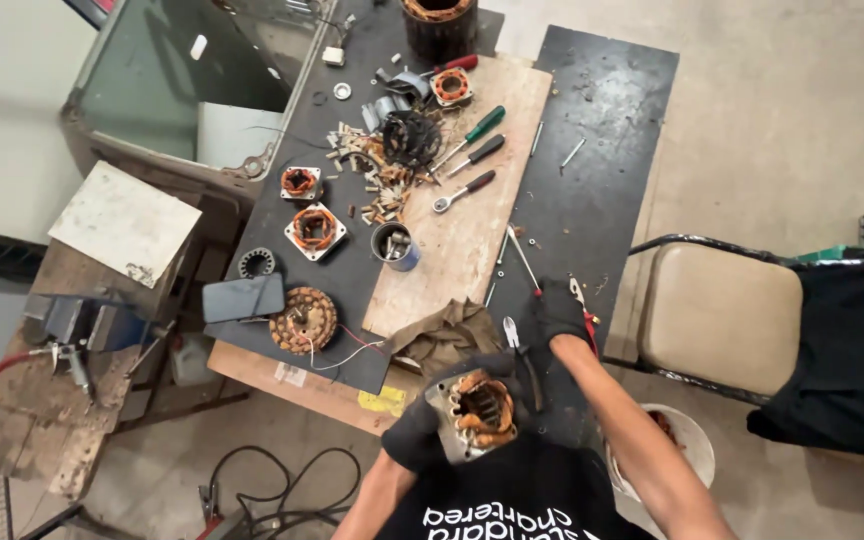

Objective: Disassembling an electric motor stator by prying and pulling out copper windings using pliers and a screwdriver

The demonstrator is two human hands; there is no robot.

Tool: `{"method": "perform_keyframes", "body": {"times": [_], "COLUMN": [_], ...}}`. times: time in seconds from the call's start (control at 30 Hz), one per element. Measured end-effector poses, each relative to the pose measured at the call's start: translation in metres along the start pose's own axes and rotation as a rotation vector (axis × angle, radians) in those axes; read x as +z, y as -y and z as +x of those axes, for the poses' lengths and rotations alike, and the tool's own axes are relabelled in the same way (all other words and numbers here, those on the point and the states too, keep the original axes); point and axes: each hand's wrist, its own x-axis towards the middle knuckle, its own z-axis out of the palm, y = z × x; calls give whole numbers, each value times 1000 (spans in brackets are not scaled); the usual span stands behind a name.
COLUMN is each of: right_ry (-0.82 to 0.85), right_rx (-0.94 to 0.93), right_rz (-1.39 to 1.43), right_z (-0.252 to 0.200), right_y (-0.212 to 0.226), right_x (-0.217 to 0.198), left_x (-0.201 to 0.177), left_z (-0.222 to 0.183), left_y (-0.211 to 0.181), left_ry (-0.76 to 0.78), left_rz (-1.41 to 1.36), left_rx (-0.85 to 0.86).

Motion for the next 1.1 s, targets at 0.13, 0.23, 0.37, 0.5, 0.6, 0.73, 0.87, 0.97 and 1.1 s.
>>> {"method": "perform_keyframes", "body": {"times": [0.13,0.23,0.37,0.5,0.6,0.73,0.87,0.97,1.1], "right_ry": [87,191,413,377,518,400,548,70,48], "right_rx": [20,31,53,-262,-52,-110,-93,-281,-401], "right_rz": [551,999,469,194,75,127,-237,-330,-188], "right_z": [-35,-114,-226,-272,-293,-301,-303,-327,-312], "right_y": [-11,12,34,-42,-23,-40,-36,-26,-31], "right_x": [-25,-128,-281,-272,-292,-278,-290,-279,-258], "left_x": [14,26,41,70,87,75,88,90,74], "left_z": [-8,-11,-17,-19,-17,-6,-14,-11,-7], "left_y": [-9,-19,-26,-38,-37,-32,-40,-41,-30], "left_ry": [115,171,263,276,316,443,376,411,377], "left_rz": [104,170,279,425,525,498,669,832,741], "left_rx": [33,74,90,51,65,90,60,139,170]}}
